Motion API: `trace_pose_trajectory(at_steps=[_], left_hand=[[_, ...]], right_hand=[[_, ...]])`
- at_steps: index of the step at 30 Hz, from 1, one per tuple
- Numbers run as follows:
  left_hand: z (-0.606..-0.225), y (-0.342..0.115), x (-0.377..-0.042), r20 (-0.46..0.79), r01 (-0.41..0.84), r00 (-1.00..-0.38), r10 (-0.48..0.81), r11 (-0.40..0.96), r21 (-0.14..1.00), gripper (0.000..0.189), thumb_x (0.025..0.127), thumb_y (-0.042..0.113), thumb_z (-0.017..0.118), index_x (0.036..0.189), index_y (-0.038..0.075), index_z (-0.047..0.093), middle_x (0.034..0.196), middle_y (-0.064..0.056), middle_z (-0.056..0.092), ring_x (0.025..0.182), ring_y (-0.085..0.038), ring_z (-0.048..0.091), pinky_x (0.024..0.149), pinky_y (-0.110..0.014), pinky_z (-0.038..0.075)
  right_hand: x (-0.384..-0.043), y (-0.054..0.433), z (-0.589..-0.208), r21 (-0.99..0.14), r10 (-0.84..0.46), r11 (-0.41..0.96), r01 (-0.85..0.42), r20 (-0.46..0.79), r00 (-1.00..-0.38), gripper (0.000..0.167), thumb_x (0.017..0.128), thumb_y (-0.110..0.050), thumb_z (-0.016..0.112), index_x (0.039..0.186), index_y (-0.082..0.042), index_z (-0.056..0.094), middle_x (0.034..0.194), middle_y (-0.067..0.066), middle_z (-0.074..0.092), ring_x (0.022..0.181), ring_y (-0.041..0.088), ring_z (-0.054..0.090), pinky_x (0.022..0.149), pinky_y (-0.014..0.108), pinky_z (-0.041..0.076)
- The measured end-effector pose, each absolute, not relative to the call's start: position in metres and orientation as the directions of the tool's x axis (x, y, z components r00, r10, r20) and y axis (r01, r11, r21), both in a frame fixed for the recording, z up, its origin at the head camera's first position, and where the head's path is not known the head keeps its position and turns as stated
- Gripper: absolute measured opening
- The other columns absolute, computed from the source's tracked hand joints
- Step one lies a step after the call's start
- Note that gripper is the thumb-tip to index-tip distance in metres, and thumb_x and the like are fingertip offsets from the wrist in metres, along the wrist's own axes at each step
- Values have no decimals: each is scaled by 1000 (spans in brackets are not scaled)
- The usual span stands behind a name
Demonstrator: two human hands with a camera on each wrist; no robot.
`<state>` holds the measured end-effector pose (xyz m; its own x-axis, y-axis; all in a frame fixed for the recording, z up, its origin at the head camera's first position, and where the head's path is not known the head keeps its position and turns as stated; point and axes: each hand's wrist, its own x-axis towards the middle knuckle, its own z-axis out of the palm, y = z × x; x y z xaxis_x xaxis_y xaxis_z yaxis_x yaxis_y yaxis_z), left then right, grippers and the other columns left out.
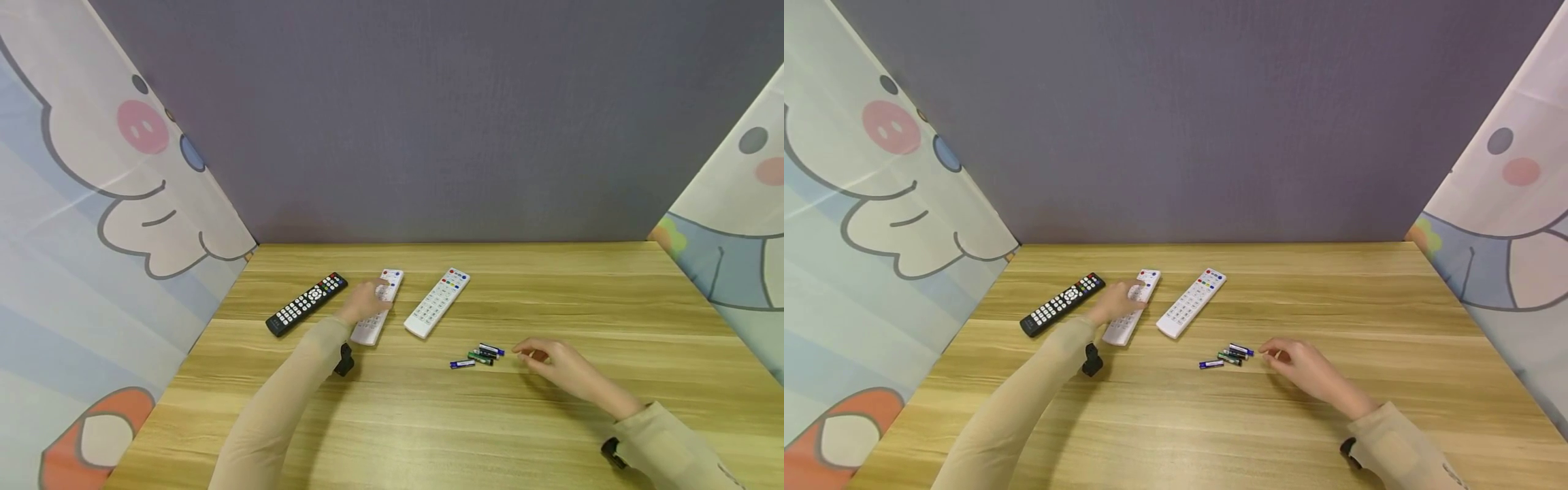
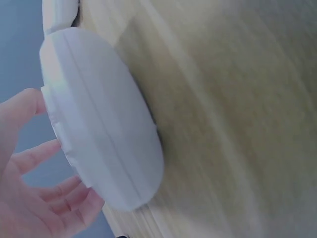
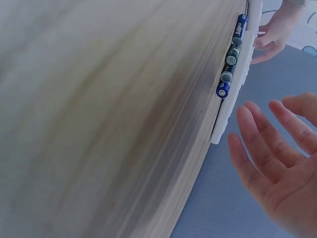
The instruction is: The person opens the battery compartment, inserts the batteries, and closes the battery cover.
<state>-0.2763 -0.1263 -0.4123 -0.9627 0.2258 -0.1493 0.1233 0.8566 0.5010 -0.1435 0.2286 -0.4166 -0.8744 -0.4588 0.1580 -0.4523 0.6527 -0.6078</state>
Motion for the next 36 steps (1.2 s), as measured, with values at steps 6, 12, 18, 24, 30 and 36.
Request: trace_pose_trajectory(at_steps=[6,12,18,24,30,36], left_hand=[[-410,-129,-273,-123,127,-966,227,834,537,58,78,24,67,130,12,43,125,-18,48,89,-25,56,82,-38,49],[-407,-131,-270,-109,110,-971,215,800,590,58,78,22,66,130,13,42,119,-18,52,76,-19,56,66,-31,52],[-404,-134,-267,-98,109,-970,221,761,640,57,78,22,66,129,12,43,117,-19,52,78,-20,56,62,-28,52],[-403,-134,-262,-96,92,-972,216,722,686,57,79,22,65,130,14,42,114,-21,52,82,-23,57,61,-28,53],[-402,-135,-257,-76,101,-969,237,655,749,57,79,20,64,131,13,41,109,-21,53,77,-22,58,57,-28,53],[-395,-133,-250,-55,86,-972,229,563,822,57,78,15,65,130,13,41,106,-23,53,78,-26,59,59,-29,55]], right_hand=[[-143,228,-416,-607,-458,653,-454,161,-874,16,86,-11,56,99,-3,62,88,3,63,71,4,54,60,20,51],[-143,227,-415,-607,-458,654,-452,158,-875,17,87,-13,56,100,-4,62,88,3,63,71,4,55,60,20,51],[-142,227,-415,-604,-466,651,-460,161,-870,17,87,-12,56,100,-3,62,89,3,64,71,4,55,59,20,51],[-141,226,-413,-603,-471,648,-465,162,-867,17,87,-12,56,100,-3,62,88,3,64,71,4,54,58,20,50],[-140,223,-411,-595,-477,650,-474,167,-863,17,87,-14,55,100,-5,62,90,3,64,71,3,54,58,20,50],[-139,220,-407,-592,-489,641,-488,174,-855,17,87,-13,56,100,-5,63,89,2,64,71,1,53,58,19,49]])
